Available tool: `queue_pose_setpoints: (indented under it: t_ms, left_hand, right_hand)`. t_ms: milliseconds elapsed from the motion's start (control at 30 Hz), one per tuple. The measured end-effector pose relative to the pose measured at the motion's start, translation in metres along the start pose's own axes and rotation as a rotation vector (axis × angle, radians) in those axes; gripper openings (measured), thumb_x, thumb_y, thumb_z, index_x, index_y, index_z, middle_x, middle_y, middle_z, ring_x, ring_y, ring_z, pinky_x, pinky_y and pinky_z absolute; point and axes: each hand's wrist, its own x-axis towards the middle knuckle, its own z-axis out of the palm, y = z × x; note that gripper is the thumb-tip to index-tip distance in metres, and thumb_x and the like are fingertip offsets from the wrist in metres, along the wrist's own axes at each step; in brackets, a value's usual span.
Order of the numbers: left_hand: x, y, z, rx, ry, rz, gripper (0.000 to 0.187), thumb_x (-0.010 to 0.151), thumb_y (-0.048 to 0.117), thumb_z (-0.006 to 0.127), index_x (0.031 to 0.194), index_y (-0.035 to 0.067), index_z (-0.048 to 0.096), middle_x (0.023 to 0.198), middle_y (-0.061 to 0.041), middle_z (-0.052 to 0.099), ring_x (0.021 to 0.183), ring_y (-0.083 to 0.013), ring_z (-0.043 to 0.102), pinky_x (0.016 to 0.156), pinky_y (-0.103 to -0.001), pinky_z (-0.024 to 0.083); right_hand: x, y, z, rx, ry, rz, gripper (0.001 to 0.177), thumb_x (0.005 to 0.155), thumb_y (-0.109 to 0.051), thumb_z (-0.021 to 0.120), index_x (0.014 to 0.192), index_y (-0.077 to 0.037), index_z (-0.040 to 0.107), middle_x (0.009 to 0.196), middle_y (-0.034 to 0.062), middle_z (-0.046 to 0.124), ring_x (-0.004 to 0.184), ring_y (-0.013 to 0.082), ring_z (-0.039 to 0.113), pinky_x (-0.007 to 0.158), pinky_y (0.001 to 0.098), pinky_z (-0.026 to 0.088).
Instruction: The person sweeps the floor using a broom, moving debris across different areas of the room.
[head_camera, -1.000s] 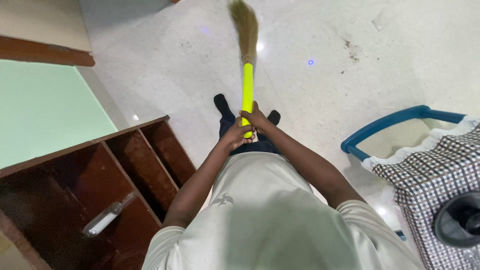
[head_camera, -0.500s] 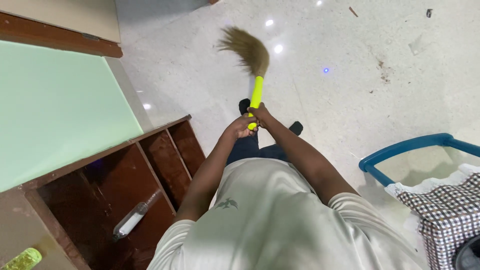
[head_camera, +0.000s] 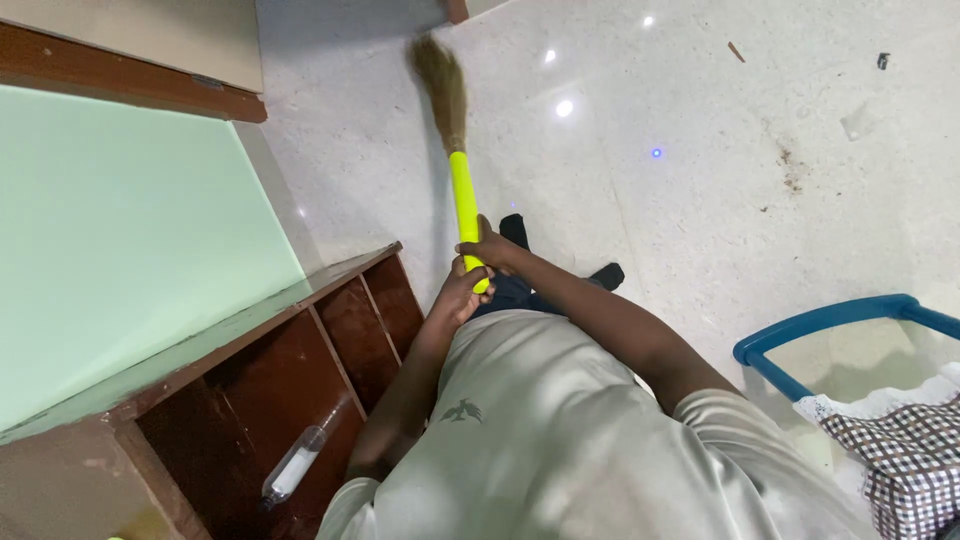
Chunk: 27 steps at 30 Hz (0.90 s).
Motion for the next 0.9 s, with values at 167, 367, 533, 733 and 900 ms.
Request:
queue_pose_setpoints:
  t_ms: [167, 367, 533, 733, 900]
  left_hand:
    - [0.040, -0.007, -0.039, -0.195, 0.007, -0.067, 0.022, 0.091, 0.008, 0.061, 0.111, 0.008, 0.052, 0.092, -0.010, 0.062, 0.066, -0.0192, 0.062, 0.051, -0.030, 0.045]
    - [0.119, -0.013, -0.032, -0.134, -0.177, -0.269, 0.014, 0.094, 0.014, 0.062, 0.103, 0.005, 0.056, 0.086, -0.009, 0.062, 0.062, -0.0202, 0.061, 0.049, -0.031, 0.044]
    - [0.157, 0.009, 0.011, 0.218, -0.314, -0.268, 0.018, 0.093, 0.013, 0.064, 0.106, 0.006, 0.055, 0.083, -0.009, 0.061, 0.061, -0.0188, 0.060, 0.048, -0.031, 0.045]
    - [0.124, 0.024, 0.029, 0.330, -0.311, -0.215, 0.049, 0.089, 0.010, 0.064, 0.131, 0.012, 0.039, 0.087, -0.008, 0.062, 0.059, -0.0164, 0.058, 0.049, -0.029, 0.047]
    - [0.128, 0.011, 0.054, 0.402, -0.204, -0.254, 0.076, 0.086, 0.007, 0.063, 0.143, 0.026, 0.016, 0.088, -0.010, 0.061, 0.057, -0.0172, 0.058, 0.047, -0.029, 0.045]
  right_hand:
    - [0.047, -0.008, 0.021, -0.156, -0.113, 0.123, 0.075, 0.088, -0.023, 0.075, 0.145, 0.003, 0.034, 0.112, 0.0261, 0.063, 0.090, 0.0285, 0.066, 0.063, 0.0388, 0.057]
    - [0.056, -0.003, -0.036, -0.084, 0.132, 0.289, 0.061, 0.088, -0.023, 0.075, 0.134, 0.003, 0.043, 0.101, 0.0211, 0.067, 0.076, 0.0292, 0.070, 0.051, 0.0371, 0.057]
    - [0.026, -0.010, -0.083, 0.204, 0.377, 0.165, 0.058, 0.088, -0.017, 0.072, 0.128, 0.005, 0.036, 0.104, 0.0269, 0.063, 0.072, 0.0296, 0.069, 0.050, 0.0401, 0.058]
    - [-0.019, -0.034, -0.077, 0.228, 0.506, 0.066, 0.084, 0.084, -0.012, 0.074, 0.141, 0.000, 0.014, 0.109, 0.0270, 0.058, 0.081, 0.0317, 0.069, 0.054, 0.0373, 0.059]
    - [-0.011, -0.009, -0.099, 0.241, 0.435, 0.020, 0.096, 0.083, -0.009, 0.073, 0.150, -0.004, 0.005, 0.115, 0.0218, 0.056, 0.094, 0.0319, 0.068, 0.068, 0.0396, 0.061]
